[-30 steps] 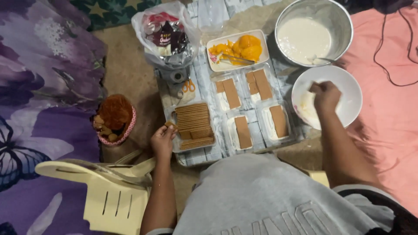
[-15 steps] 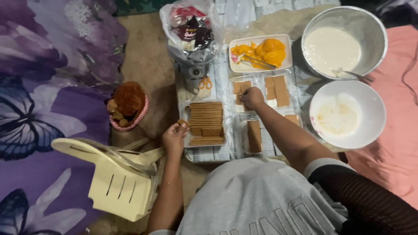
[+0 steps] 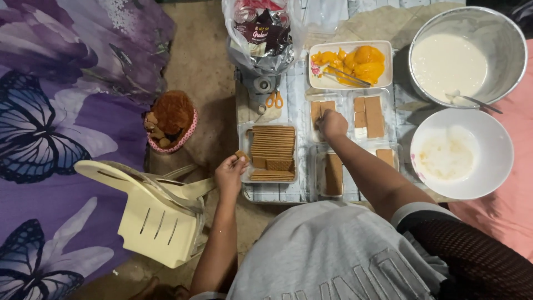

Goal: Layering cream-dipped biscuits into plastic containers to create a dessert base.

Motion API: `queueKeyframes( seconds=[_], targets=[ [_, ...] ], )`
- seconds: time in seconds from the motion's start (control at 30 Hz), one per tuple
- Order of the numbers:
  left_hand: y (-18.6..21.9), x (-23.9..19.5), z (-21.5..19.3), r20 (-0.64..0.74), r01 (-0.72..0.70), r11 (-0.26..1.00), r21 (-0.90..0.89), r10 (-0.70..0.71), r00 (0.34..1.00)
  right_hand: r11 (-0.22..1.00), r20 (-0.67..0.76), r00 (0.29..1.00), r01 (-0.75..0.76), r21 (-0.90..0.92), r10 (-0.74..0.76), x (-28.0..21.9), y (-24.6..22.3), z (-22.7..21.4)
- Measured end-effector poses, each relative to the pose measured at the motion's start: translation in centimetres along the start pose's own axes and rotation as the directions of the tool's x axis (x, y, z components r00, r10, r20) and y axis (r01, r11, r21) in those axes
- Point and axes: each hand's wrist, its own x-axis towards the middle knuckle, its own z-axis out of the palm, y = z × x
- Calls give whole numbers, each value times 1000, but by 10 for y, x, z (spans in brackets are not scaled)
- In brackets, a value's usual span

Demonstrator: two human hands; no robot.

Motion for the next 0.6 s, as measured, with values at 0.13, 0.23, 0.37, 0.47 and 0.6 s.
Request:
queueKeyframes(
  seconds=[0.13,0.23,0.37,0.47,0.6],
  targets=[
    [22,-10,17,28,13,1000,3,-13,1000,1000,-3,1000,-23,9,23,0,3,8],
    [39,-18,27,89,-2,998,65,-4,996,997,-25,998,-58,42,59,-1,3,6],
    [38,-21,38,133,12,1000,24,-16,991,998,-26,1000,-16,58,17,-12,-4,-4],
    [21,-12,43,169,28,1000,3,-28,985,970,-55,994,106,218,-96,-29,-23,-7],
    [40,-22,51,300,11,983,181,-66,952,722,-10,873,410,557,-488,-86,-74,-13]
  ],
)
